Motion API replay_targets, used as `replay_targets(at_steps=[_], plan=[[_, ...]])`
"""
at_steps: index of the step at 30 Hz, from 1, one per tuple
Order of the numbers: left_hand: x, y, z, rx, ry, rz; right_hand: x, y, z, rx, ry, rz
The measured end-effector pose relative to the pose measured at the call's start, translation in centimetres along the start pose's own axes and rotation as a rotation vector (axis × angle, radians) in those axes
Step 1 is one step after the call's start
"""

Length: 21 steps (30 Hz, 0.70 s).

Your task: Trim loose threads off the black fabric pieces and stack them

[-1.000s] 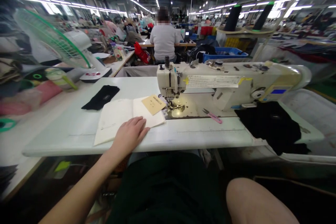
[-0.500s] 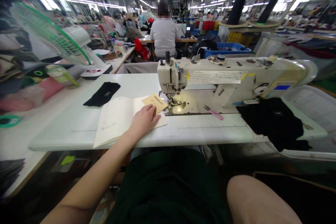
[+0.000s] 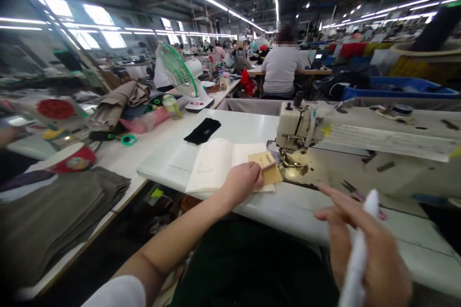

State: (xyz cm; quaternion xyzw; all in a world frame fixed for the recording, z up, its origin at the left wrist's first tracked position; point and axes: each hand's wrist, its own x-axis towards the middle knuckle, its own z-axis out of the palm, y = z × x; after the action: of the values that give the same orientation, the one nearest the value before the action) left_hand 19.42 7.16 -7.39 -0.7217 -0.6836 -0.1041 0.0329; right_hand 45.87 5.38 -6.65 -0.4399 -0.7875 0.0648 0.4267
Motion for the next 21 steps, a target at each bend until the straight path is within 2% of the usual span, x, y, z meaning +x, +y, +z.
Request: replay_targets(at_steps=[3,7,10,14,21], plan=[[-2.4,1.5,-0.2,-0.067,0.061,0.132,1.0,-0.4,3.4,-0.028,-0.078,-0.105],[-4.8,2.9,-0.1,-0.129,0.112,0.312,-0.5,0.9,6.0,-0.040,-0.196,-0.278],[-5.6,2.9,0.3,-0.143,0.115,0.384,-1.8,1.7,6.3,-0.018,-0.259,-0.339],[-5.5,2.2,1.1,-0.199,0.150,0.422,-2.6,1.6,6.4,0.018,-0.307,-0.279],[-5.2,2.0,1.2,-0.255,0.265,0.544,-4.3,2.0,7.6,0.078,-0.295,-0.238]])
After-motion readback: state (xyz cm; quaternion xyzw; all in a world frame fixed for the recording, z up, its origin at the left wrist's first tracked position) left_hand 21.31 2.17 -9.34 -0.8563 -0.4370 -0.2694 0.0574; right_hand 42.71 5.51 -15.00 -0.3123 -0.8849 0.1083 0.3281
